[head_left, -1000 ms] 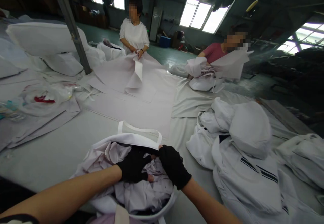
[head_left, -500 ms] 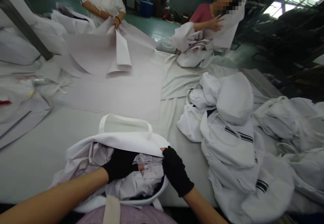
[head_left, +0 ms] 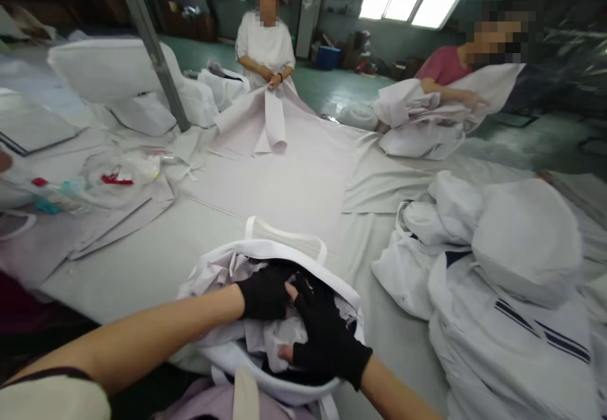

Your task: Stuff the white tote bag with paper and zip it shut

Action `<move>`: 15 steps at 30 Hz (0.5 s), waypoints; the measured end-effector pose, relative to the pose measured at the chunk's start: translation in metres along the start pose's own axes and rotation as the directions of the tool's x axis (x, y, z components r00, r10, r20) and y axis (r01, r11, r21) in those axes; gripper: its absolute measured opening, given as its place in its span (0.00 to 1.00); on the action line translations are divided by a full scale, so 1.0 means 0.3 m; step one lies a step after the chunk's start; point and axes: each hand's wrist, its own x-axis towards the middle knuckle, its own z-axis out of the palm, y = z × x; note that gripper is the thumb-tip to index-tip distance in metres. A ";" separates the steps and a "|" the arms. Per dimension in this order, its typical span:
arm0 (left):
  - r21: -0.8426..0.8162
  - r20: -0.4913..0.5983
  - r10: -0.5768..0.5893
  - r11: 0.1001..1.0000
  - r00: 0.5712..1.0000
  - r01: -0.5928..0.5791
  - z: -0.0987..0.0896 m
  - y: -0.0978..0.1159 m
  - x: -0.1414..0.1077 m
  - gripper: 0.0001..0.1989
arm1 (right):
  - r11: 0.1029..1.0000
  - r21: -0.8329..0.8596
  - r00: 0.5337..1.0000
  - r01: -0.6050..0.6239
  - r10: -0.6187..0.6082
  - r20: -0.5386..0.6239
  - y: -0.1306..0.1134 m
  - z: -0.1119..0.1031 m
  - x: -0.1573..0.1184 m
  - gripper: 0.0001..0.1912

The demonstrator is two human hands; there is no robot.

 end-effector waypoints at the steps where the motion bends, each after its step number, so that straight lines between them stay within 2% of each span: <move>1: 0.001 0.026 0.061 0.998 0.998 -0.061 -0.070 -0.013 -0.061 0.14 | 1.000 -0.011 1.000 -0.002 0.002 -0.010 0.016 0.012 -0.008 0.51; 2: 0.013 0.037 0.110 0.994 0.993 -0.111 -0.138 -0.032 -0.133 0.15 | 1.000 -0.024 1.000 0.000 -0.001 -0.026 0.029 0.019 -0.016 0.50; 3: 0.080 0.013 0.115 0.990 0.993 -0.116 -0.196 -0.058 -0.211 0.22 | 0.999 -0.037 0.999 0.004 -0.006 -0.039 0.039 0.021 -0.020 0.48; 5: 0.193 -0.074 -0.058 0.979 0.996 0.071 -0.261 -0.112 -0.362 0.41 | 0.998 -0.060 0.999 0.019 -0.022 -0.042 0.050 0.020 -0.020 0.44; 6: 0.177 -0.099 -0.110 0.976 0.989 0.126 -0.263 -0.137 -0.424 0.45 | 0.997 -0.071 0.999 0.034 -0.037 -0.039 0.052 0.020 -0.017 0.43; 8: 0.068 -0.056 -0.159 0.984 0.986 0.162 -0.209 -0.173 -0.502 0.46 | 0.994 -0.095 0.997 0.062 -0.066 -0.048 0.056 0.022 -0.011 0.41; 10: 0.064 -0.113 -0.147 0.986 0.983 0.155 -0.111 -0.196 -0.513 0.41 | 0.986 -0.130 0.991 0.102 -0.112 -0.072 0.059 0.026 -0.013 0.39; 11: 0.106 -0.190 -0.114 0.985 0.975 0.136 -0.061 -0.204 -0.497 0.38 | 0.982 -0.148 0.988 0.119 -0.132 -0.083 0.060 0.027 -0.017 0.39; 13: 0.210 -0.236 0.019 0.977 0.972 0.032 0.018 -0.212 -0.438 0.30 | 0.976 -0.173 0.986 0.133 -0.148 -0.079 0.059 0.028 -0.029 0.40; 15: 0.277 -0.173 0.108 0.959 0.979 -0.057 0.061 -0.207 -0.365 0.22 | 0.976 -0.176 0.990 0.127 -0.136 -0.041 0.055 0.029 -0.040 0.42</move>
